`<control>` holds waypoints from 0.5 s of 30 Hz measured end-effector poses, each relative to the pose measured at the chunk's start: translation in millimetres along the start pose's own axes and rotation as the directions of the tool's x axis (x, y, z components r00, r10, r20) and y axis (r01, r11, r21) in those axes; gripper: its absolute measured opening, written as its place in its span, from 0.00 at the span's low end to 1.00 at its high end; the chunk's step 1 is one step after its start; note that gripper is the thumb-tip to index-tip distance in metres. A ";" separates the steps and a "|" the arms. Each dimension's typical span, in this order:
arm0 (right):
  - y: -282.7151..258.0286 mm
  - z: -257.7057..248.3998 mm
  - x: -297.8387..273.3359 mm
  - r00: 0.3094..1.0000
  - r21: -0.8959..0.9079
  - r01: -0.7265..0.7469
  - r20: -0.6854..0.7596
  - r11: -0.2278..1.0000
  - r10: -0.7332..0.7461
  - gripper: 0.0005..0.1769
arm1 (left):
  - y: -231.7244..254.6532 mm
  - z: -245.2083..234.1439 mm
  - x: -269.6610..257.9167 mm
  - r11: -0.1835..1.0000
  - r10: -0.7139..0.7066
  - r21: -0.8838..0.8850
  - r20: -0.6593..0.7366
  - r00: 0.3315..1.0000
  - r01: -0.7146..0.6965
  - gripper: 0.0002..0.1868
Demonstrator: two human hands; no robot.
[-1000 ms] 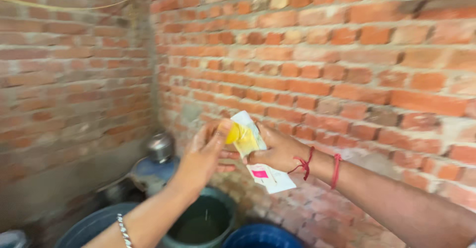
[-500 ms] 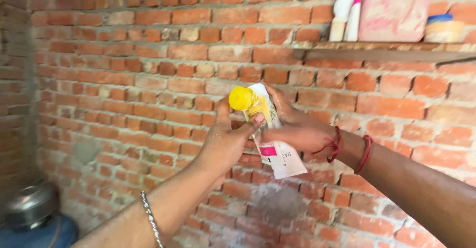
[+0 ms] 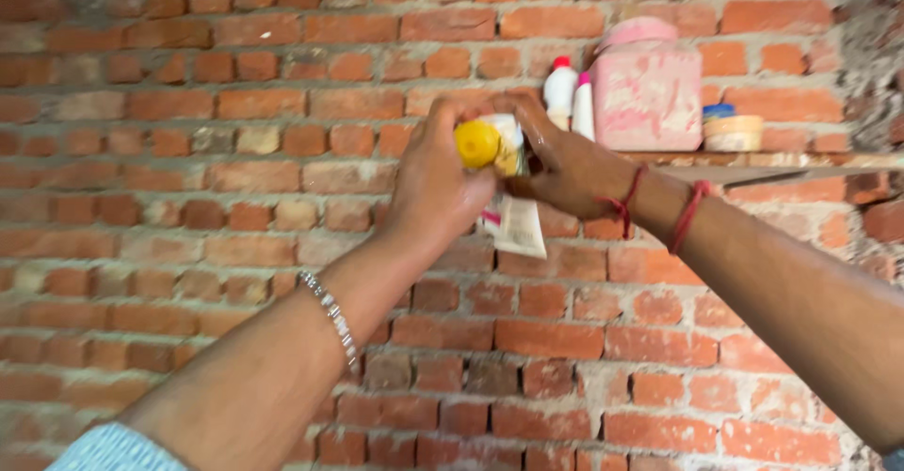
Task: The person washes a small wooden bowl in a blue bucket, then places it on a wall shelf. They pick up and arrange several toiletries including tubes, a small bottle, and a brush on the shelf. Finally, they place a green scrubber and an orange basket of toothbrushes on the shelf and wash their hands.
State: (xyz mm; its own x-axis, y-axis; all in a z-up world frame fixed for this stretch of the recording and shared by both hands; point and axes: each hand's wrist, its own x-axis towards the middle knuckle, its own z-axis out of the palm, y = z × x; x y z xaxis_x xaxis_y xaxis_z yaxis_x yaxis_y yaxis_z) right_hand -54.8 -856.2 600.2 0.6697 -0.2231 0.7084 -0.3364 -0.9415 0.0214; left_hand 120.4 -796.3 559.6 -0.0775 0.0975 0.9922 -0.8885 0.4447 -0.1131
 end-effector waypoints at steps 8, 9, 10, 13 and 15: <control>52.3 -52.7 49.4 0.863 -0.277 0.352 -0.273 0.894 -0.425 0.41 | -10.0 57.3 70.4 0.988 0.135 -0.077 -0.032 0.990 -0.137 0.31; 57.0 -53.9 47.3 0.875 -0.337 0.289 -0.286 0.896 -0.390 0.40 | -14.1 65.9 71.2 0.971 0.216 -0.093 -0.066 0.974 -0.221 0.32; 62.7 -53.6 45.2 0.887 -0.394 0.224 -0.296 0.892 -0.353 0.39 | -17.7 75.1 68.8 0.978 0.189 -0.084 -0.022 0.982 -0.190 0.31; 84.0 -47.6 47.3 0.877 -0.331 0.313 -0.260 0.890 -0.405 0.37 | -23.4 96.2 60.8 0.991 0.125 -0.051 0.064 0.990 -0.122 0.29; 102.2 -42.4 51.8 0.890 -0.400 0.234 -0.278 0.886 -0.360 0.39 | -22.8 107.0 54.4 0.995 0.099 -0.035 0.078 0.992 -0.096 0.28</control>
